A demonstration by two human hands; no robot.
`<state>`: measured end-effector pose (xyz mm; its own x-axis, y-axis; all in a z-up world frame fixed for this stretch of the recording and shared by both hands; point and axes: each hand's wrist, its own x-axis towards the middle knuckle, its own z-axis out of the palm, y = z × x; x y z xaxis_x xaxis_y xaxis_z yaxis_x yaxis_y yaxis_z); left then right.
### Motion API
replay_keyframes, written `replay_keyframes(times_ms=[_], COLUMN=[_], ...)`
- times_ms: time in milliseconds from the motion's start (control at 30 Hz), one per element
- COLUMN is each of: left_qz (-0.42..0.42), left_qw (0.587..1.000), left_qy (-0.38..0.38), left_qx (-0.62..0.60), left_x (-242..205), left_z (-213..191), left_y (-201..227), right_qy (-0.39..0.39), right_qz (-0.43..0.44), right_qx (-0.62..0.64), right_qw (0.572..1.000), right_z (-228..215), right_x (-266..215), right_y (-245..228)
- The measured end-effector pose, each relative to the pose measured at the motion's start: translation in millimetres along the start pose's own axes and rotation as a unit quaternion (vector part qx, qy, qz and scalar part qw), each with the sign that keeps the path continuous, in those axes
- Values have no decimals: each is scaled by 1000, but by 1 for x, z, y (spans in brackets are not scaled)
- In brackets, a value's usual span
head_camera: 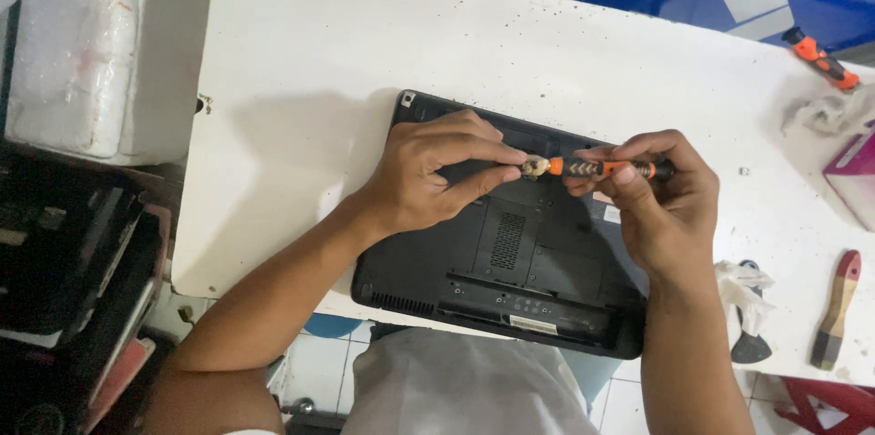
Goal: The person uses a screwdriver to remove screws from the bottom panel of a laptop. They systematically unscrew fasteners around the perimeter and center of the device, placing the screws aside on the table.
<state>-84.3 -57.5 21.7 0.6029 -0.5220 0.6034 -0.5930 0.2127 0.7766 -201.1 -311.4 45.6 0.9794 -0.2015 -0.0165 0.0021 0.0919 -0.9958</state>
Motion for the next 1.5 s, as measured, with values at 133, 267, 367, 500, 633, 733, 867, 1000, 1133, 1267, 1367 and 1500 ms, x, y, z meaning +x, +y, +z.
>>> replay_keyframes(times_ms=[133, 267, 367, 500, 633, 733, 867, 1000, 1133, 1267, 1367, 1500], left_qz=[-6, -6, -14, -24, -12, 2, 36, 1, -109, -161, -179, -185], left_qw=[1000, 999, 998, 997, 996, 992, 987, 989, 994, 986, 979, 972], left_qy=[-24, -41, -59, -72, -79, -102, -105, -103, -15, -4, -27, -58], left_qx=[15, -21, -15, 20, 35, 78, 114, 105, 6, -48, -90, -134], left_x=[2, 4, 2, -4, -7, -9, -20, -39, -59, -71, -75, -81], left_z=[6, 14, 21, 31, 42, 51, 67, 89, 116, 137, 153, 166], left_y=[16, 39, 51, 65, 78, 86, 86, 87, 94, 100, 106, 107], right_qy=[27, 68, 96, 120, 113, 162, 168, 170, 177, 222, 239, 245], right_qz=[15, 6, 4, 14, -16, 10, 26, 35, -11, -69, -106, -137], right_qx=[36, 64, 39, 23, 69, 47, 24, -41, -85, -90, -74, -64], right_qw=[999, 996, 995, 992, 991, 986, 985, 984, 981, 968, 962, 958], right_z=[-2, -3, -6, -6, -10, -9, -8, -11, -33, -64, -78, -86], right_x=[-24, -45, -61, -75, -90, -104, -125, -151, -190, -226, -246, -262], right_y=[5, 1, 1, -5, 4, 6, 6, 4, 16, 33, 43, 51])
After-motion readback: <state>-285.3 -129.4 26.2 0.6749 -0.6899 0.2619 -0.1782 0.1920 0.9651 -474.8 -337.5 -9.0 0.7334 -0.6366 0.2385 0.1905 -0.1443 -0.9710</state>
